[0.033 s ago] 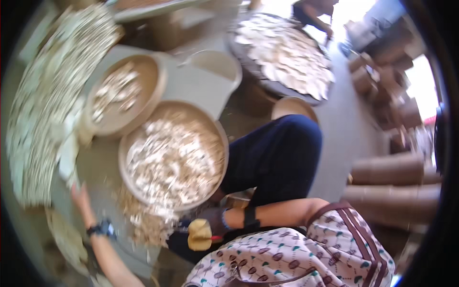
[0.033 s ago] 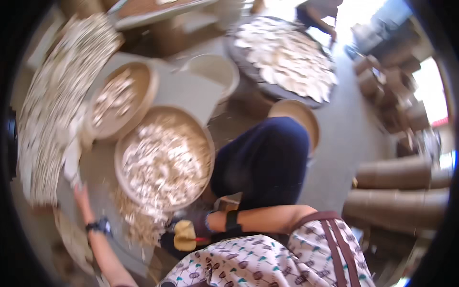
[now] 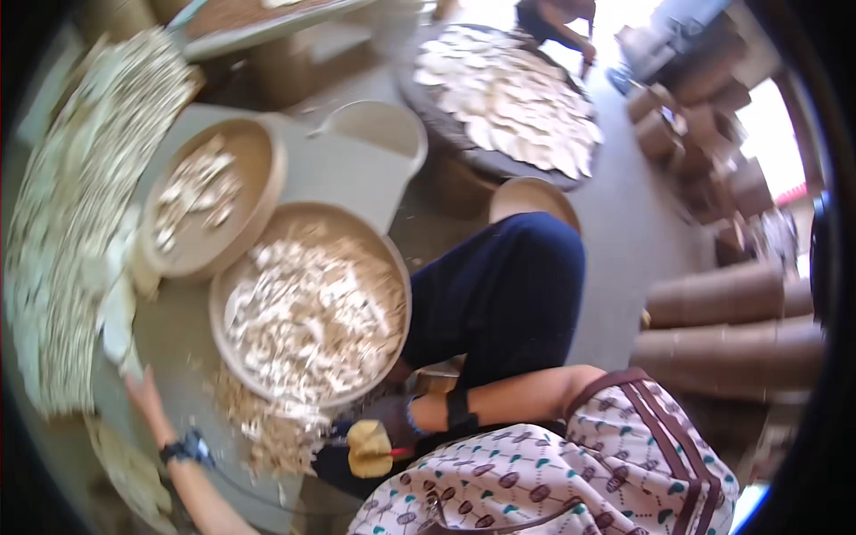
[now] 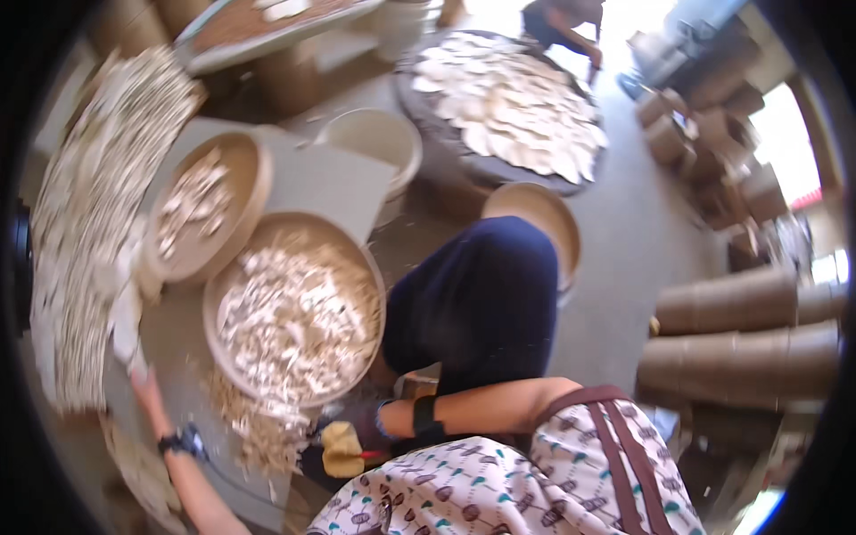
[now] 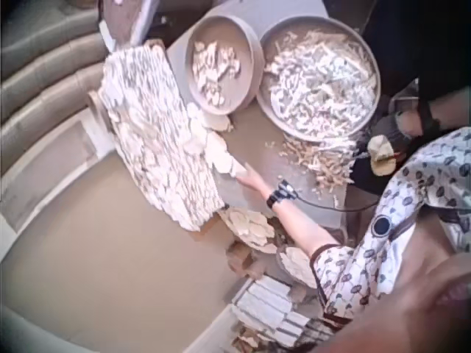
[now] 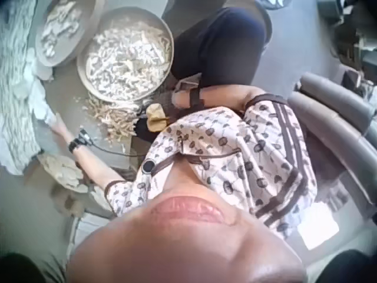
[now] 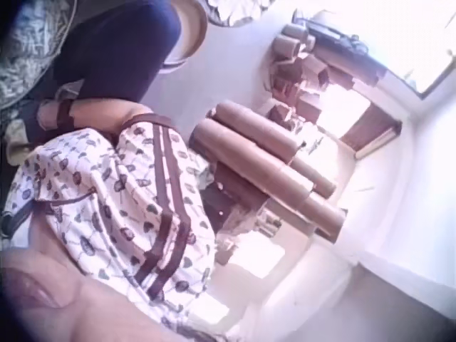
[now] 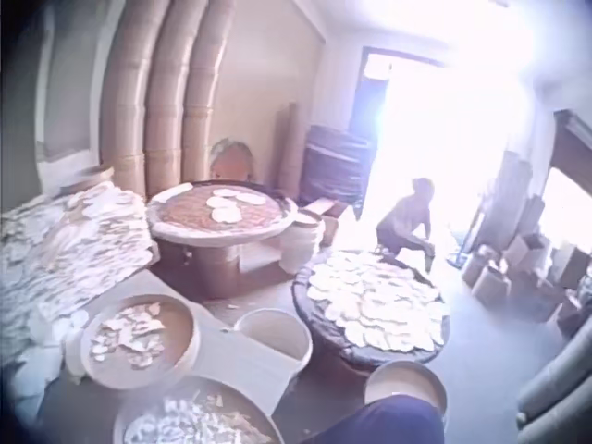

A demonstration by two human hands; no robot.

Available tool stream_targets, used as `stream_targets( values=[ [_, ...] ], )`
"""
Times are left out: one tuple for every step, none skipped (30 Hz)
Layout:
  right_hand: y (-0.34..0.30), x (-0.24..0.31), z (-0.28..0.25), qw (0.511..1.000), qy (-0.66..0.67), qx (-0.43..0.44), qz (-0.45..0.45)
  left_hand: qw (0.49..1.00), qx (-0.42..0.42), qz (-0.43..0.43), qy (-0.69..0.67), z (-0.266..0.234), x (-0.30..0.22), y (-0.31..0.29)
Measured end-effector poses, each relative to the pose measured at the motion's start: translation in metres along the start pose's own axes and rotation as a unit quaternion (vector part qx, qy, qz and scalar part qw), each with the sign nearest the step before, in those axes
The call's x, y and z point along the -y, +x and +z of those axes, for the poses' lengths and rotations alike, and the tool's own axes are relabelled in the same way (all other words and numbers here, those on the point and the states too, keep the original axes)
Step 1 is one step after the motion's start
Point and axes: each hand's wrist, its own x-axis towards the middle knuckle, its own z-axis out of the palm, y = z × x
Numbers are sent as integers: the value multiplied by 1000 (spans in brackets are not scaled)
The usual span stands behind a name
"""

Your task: The person uses shears to cut thin slices from large white root-like pieces, allowing the slices to fall into a round tray. They pick up additional pieces from a stack and repeat the slicing action.

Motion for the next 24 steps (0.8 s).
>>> stream_targets(
  values=[
    [-1,-6,-7,999,18,34,34,999,18,21,34,26,-14,10],
    [-2,-6,-8,997,26,48,55,998,43,33,40,40,-25,18],
    [4,-8,-5,995,34,82,49,998,54,-4,40,41,-4,34],
    [8,-6,-3,995,26,91,38,999,23,14,25,43,24,44],
    [11,-10,-2,995,19,86,47,999,38,24,11,62,9,48],
    [13,-18,4,995,-42,61,62,997,64,41,3,66,-11,49],
    [17,-21,9,991,-103,47,67,995,81,51,5,58,-24,48],
    [21,-19,13,996,-69,37,31,996,71,50,35,46,-16,46],
    [23,-17,13,996,-67,44,31,996,72,44,39,35,-27,39],
    [24,-16,14,996,-81,40,26,987,80,88,106,21,-40,32],
    [26,-12,17,995,-93,46,11,972,83,122,182,-6,-53,21],
    [29,-5,15,995,-87,45,-32,973,81,130,174,-24,-56,13],
    [26,1,12,998,-52,41,-20,973,78,134,170,-38,-62,5],
    [26,15,0,992,-66,105,-2,979,45,140,139,-48,-78,-9],
    [21,-15,20,998,-54,26,-35,986,20,131,102,-52,-83,-16],
    [17,-24,21,998,-43,22,-33,991,-3,110,77,-52,-115,-32],
    [17,-11,13,997,-18,54,55,993,-43,100,38,-51,-115,-43],
    [14,-3,3,998,-2,63,17,997,-13,57,-50,-47,-106,-55],
    [3,-42,20,999,-2,10,-40,924,65,-84,-368,-45,-142,-71],
    [-1,-64,21,982,-99,13,-158,875,104,-125,-456,-54,-164,-93],
    [0,-50,21,996,15,26,-81,827,102,-176,-525,-65,-168,-117],
    [1,-39,20,989,145,17,3,798,116,-198,-557,-74,-178,-140],
    [3,-27,18,963,258,-11,81,764,133,-217,-592,-85,-189,-159],
    [1,-54,26,942,328,3,71,744,137,-222,-615,-89,-201,-174]
  ],
)
